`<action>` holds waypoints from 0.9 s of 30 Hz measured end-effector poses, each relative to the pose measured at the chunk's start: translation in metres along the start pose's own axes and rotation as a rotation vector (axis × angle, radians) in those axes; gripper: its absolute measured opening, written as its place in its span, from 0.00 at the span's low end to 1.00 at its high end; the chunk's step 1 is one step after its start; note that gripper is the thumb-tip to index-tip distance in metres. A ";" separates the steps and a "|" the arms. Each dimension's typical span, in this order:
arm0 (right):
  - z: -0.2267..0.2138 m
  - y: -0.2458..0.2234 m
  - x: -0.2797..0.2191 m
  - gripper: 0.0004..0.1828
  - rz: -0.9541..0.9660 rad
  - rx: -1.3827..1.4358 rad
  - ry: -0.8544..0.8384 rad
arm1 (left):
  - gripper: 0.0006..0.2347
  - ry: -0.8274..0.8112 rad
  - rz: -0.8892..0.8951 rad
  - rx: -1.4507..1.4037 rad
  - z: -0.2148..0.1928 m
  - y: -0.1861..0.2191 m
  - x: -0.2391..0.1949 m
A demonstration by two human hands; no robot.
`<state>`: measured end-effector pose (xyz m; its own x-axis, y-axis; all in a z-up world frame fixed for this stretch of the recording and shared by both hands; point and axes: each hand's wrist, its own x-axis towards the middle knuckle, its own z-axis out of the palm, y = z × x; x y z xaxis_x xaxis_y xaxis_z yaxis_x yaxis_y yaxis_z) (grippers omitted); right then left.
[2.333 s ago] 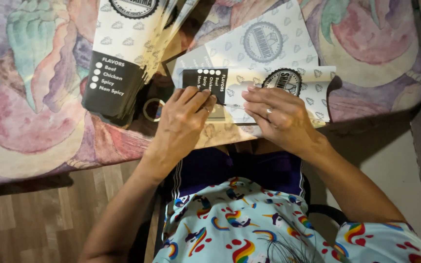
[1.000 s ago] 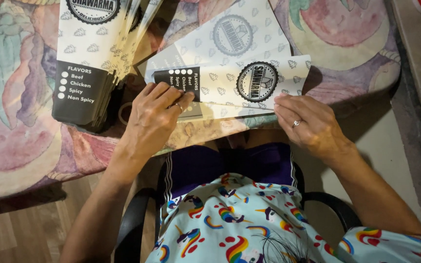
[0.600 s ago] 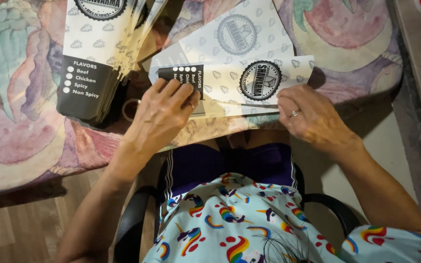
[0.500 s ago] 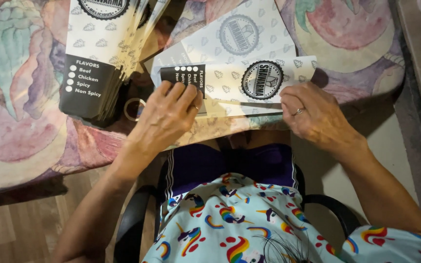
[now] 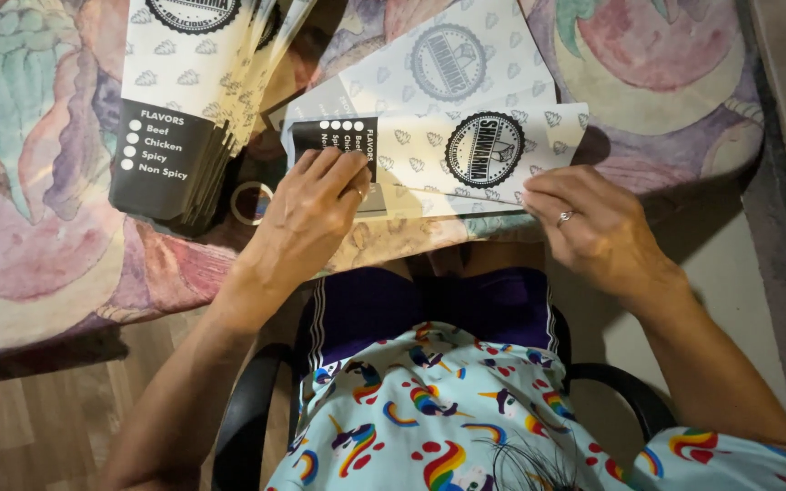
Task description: Folding and stacking paper shawarma wrappers for food packaging.
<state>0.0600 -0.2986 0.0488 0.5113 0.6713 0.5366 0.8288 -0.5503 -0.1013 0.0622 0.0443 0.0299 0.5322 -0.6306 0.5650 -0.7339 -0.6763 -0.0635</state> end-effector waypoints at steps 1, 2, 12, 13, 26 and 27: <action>-0.003 -0.001 0.003 0.02 -0.002 0.001 0.000 | 0.05 0.000 -0.001 0.002 -0.007 0.001 0.004; -0.006 -0.003 0.006 0.02 0.023 0.042 -0.012 | 0.05 -0.026 -0.018 -0.004 -0.014 0.002 0.009; -0.007 -0.005 0.006 0.07 0.019 0.025 -0.022 | 0.04 -0.162 -0.059 0.095 -0.011 0.019 0.012; -0.010 -0.004 0.005 0.07 0.012 0.028 -0.022 | 0.04 -0.162 -0.065 0.100 -0.012 0.026 0.014; -0.007 0.002 -0.022 0.18 0.004 0.070 -0.102 | 0.45 -0.410 -0.306 0.155 -0.002 0.066 0.012; -0.006 0.005 -0.027 0.20 0.041 0.072 -0.129 | 0.48 -0.447 -0.291 0.199 0.001 0.066 0.011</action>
<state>0.0492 -0.3228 0.0392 0.5663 0.7097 0.4190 0.8184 -0.5446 -0.1835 0.0201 -0.0073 0.0310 0.8594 -0.4778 0.1823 -0.4593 -0.8779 -0.1355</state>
